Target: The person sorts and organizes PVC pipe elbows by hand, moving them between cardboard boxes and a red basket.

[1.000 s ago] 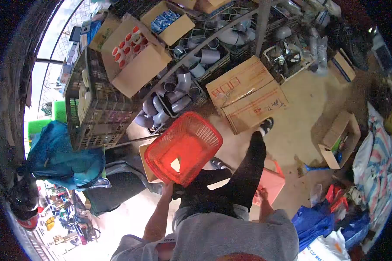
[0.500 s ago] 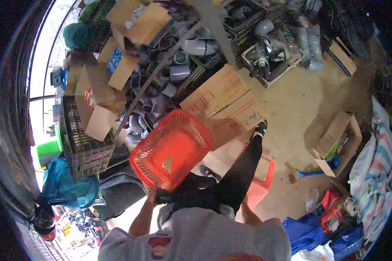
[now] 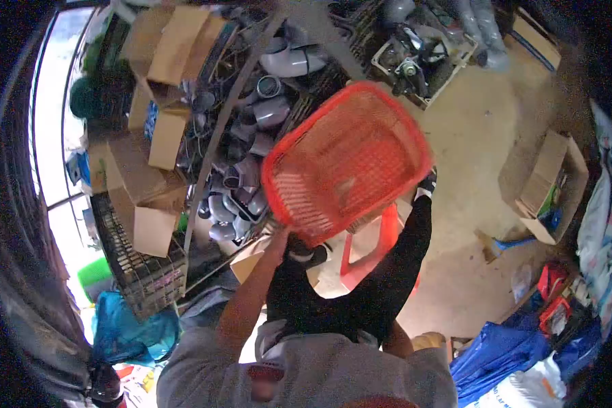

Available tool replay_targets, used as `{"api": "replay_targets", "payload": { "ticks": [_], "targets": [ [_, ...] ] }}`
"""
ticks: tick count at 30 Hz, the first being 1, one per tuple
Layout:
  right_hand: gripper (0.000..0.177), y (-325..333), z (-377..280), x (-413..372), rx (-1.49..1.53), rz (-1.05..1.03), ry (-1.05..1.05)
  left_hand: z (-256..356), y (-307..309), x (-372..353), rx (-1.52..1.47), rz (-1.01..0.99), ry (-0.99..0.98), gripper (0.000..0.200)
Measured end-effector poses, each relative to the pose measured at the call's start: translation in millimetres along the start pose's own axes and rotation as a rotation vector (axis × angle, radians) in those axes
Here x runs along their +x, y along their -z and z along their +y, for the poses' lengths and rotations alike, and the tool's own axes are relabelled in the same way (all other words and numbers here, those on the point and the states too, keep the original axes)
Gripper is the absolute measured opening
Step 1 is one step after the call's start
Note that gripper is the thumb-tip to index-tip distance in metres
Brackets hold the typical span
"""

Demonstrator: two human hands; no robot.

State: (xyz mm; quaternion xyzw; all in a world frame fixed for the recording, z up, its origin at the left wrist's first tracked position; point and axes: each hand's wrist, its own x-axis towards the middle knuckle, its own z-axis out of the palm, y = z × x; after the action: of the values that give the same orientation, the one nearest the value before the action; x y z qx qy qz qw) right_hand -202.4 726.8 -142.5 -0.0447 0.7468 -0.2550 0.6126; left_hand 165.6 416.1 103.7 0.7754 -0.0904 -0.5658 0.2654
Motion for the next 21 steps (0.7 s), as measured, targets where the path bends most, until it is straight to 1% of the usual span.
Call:
{"api": "replay_targets", "payload": {
  "ticks": [1, 2, 3, 4, 6, 8, 9, 11, 12, 13, 14, 15, 17, 18, 19, 20, 21],
  "targets": [
    [0.024, 8, 0, 3, -0.025, 0.0, 0.019, -15, 7, 33, 0.021, -0.013, 0.004, 0.054],
    [0.025, 19, -2, 6, -0.056, 0.004, 0.042, -47, 25, 79, 0.126, -0.092, -0.008, 0.058],
    [0.026, 31, -6, 12, -0.086, 0.014, 0.064, -45, 30, 89, 0.096, -0.104, -0.007, 0.058],
    [0.026, 39, -13, 18, -0.114, 0.02, 0.088, -34, 33, 96, 0.103, -0.41, -0.306, 0.058],
    [0.028, 62, -35, 33, -0.179, 0.039, 0.154, -17, 28, 93, 0.075, -0.701, -0.621, 0.06],
    [0.03, 87, -79, 60, -0.254, 0.065, 0.268, 15, 25, 89, 0.238, -0.227, -0.405, 0.054],
    [0.031, 97, -104, 79, -0.306, 0.078, 0.339, 40, 30, 84, 0.215, -0.232, -0.414, 0.054],
    [0.033, 126, -178, 135, -0.441, 0.097, 0.554, 92, 46, 77, 0.585, -0.186, -0.291, 0.047],
    [0.034, 137, -221, 160, -0.479, 0.095, 0.669, 112, 49, 81, 0.682, -0.183, -0.343, 0.045],
    [0.035, 143, -264, 185, -0.523, 0.087, 0.793, 128, 50, 100, 0.749, -0.246, -0.396, 0.043],
    [0.039, 84, -339, 117, -0.333, -0.02, 0.692, 142, 51, 120, 0.811, -0.307, -0.454, 0.042],
    [0.044, 5, -432, 22, -0.141, -0.103, 0.582, 154, 51, 154, 0.845, -0.429, -0.511, 0.041],
    [0.048, -45, -479, 6, -0.244, -0.249, 0.633, 159, 32, 243, 0.609, -0.529, -0.828, 0.041],
    [0.045, -58, -483, 21, -0.456, -0.159, 0.658, 174, 18, 258, 0.628, -0.398, -0.872, 0.042],
    [0.045, -64, -476, 46, -0.455, -0.169, 0.68, 187, 4, 264, 0.648, -0.265, -0.916, 0.042],
    [0.037, -66, -465, 78, -0.622, -0.004, 0.884, 194, -8, 251, 0.646, -0.254, -0.939, 0.042],
    [0.03, -65, -460, 96, -0.787, 0.175, 1.083, 195, -20, 223, 0.513, 0.025, -0.968, 0.042]
  ]
}}
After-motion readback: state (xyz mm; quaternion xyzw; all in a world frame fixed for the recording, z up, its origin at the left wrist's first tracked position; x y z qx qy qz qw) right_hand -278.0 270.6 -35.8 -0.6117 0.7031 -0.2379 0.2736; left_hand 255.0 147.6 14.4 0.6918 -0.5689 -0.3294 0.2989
